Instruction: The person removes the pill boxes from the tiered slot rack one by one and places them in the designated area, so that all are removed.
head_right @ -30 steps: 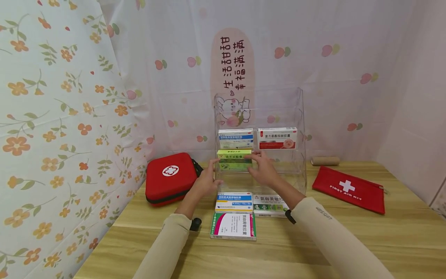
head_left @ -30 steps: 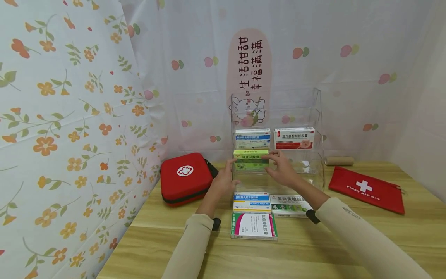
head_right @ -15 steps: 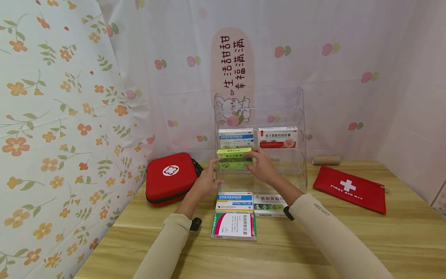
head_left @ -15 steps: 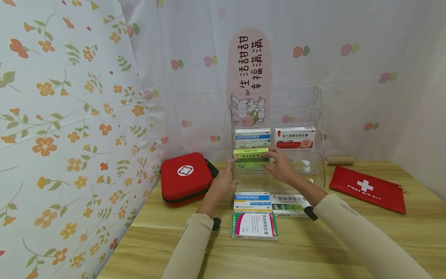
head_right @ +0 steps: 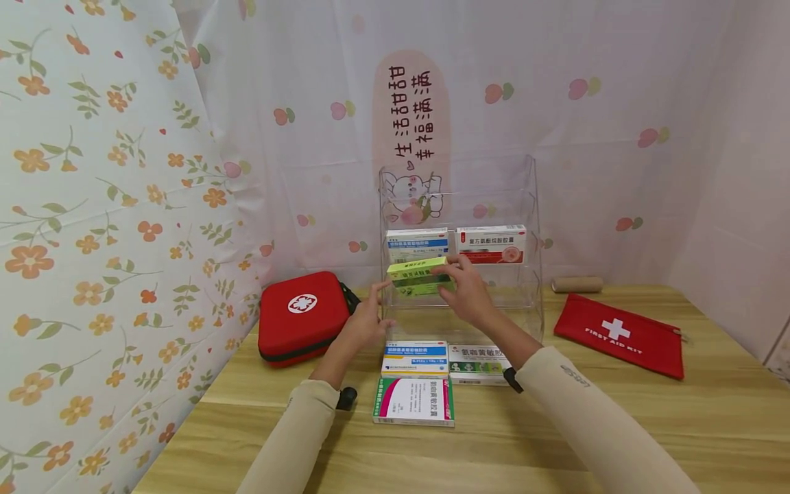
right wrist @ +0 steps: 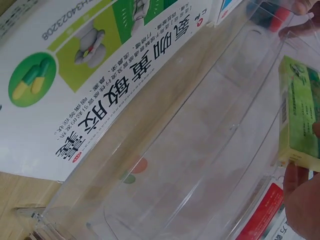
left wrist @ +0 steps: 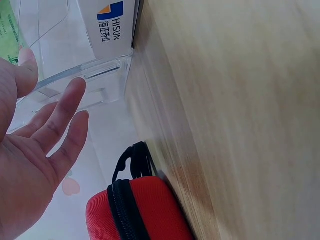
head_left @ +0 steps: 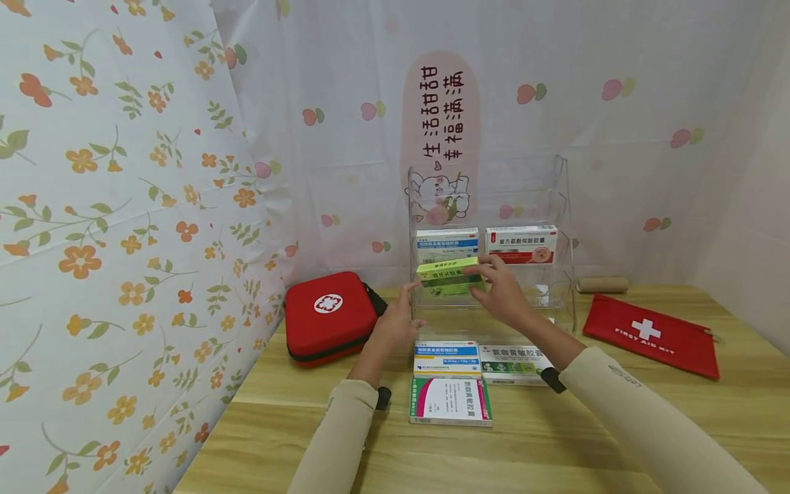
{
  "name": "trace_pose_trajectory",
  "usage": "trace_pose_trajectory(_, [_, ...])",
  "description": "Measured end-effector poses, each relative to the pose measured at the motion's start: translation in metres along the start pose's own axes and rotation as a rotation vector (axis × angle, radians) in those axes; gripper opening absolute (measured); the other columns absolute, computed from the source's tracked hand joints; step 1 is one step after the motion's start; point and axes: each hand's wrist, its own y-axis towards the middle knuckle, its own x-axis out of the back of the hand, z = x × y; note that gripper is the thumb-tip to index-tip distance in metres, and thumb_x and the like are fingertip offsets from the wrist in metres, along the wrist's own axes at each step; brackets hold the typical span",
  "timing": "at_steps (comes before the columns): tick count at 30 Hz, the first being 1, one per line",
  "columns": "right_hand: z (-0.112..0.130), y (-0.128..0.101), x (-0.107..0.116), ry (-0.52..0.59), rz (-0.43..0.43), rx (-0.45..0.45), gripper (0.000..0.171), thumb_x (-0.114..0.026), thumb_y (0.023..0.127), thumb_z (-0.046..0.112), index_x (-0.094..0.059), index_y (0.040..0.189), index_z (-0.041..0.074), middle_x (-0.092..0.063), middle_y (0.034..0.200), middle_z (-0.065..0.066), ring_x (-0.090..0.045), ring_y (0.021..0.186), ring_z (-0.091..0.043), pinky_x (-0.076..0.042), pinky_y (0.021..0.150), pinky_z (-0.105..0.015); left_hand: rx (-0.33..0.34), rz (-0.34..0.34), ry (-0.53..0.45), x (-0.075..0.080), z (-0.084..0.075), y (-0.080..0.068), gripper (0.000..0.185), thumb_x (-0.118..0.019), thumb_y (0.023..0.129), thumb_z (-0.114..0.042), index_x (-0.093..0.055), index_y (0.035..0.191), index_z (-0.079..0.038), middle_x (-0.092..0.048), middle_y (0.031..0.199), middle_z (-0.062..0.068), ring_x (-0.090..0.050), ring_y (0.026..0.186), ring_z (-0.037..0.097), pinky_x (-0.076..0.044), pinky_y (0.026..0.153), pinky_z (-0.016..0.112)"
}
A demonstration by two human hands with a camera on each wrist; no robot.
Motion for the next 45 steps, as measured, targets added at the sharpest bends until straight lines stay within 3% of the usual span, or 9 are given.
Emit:
trace_pose_trajectory(6, [0.003,-0.004,0.006,-0.027,-0.040,0.045,0.030,-0.075,0.081,-0.006,-0.072,0.109,0.005,-0.053,0.122,-0.020,-0.056,0.100,-0.036,-0.052,0.080,-0.050,-0.002,0.001,0.003,0.000,0.001,0.001,0.087,-0.074,0.091,-0.021,-0.014,0.151,-0.037,-0.054,0.137,0.016,-0.061,0.109,0.028,-0.054,0.080,0.043])
trace_pose_trajectory(15, [0.002,-0.012,0.016,-0.042,-0.052,0.074,0.034,-0.077,0.081,-0.005,-0.073,0.113,0.005,-0.053,0.117,-0.017,-0.058,0.098,-0.032,-0.057,0.073,-0.046,-0.006,0.007,0.013,0.000,0.002,0.001,0.087,-0.074,0.091,-0.022,-0.013,0.152,-0.036,-0.055,0.134,0.017,-0.062,0.100,0.028,-0.054,0.071,0.039])
trace_pose_trajectory(28, [0.012,-0.030,0.035,0.046,-0.110,0.069,0.035,-0.077,0.080,-0.008,-0.071,0.114,-0.001,-0.055,0.113,-0.018,-0.058,0.098,-0.033,-0.057,0.071,-0.046,-0.011,0.005,0.007,-0.001,0.002,0.002,0.087,-0.074,0.091,-0.020,-0.014,0.152,-0.037,-0.055,0.135,0.017,-0.061,0.106,0.028,-0.054,0.075,0.041])
trace_pose_trajectory(35, [0.016,-0.045,0.042,0.103,-0.080,0.062,0.039,-0.077,0.080,-0.007,-0.068,0.117,-0.004,-0.055,0.117,-0.019,-0.068,0.081,-0.029,-0.057,0.071,-0.028,-0.014,0.001,0.003,-0.001,0.002,0.002,0.086,-0.074,0.091,-0.019,-0.015,0.151,-0.036,-0.054,0.137,0.017,-0.061,0.108,0.029,-0.053,0.076,0.042])
trace_pose_trajectory(40, [0.019,-0.057,0.048,0.139,-0.085,0.043,0.041,-0.078,0.080,-0.006,-0.066,0.120,-0.005,-0.057,0.113,-0.017,-0.068,0.084,-0.029,-0.051,0.073,-0.013,-0.020,-0.013,-0.001,-0.002,0.002,0.001,0.086,-0.074,0.091,-0.020,-0.016,0.152,-0.037,-0.056,0.134,0.015,-0.061,0.107,0.027,-0.053,0.077,0.041])
trace_pose_trajectory(45, [0.021,-0.071,0.053,0.207,-0.069,-0.003,0.043,-0.078,0.081,-0.006,-0.065,0.123,-0.003,-0.058,0.113,-0.014,-0.065,0.090,-0.025,-0.051,0.074,-0.013,-0.013,-0.017,-0.023,-0.002,0.002,0.000,0.086,-0.074,0.091,-0.019,-0.016,0.152,-0.038,-0.057,0.131,0.014,-0.061,0.105,0.026,-0.053,0.079,0.042])
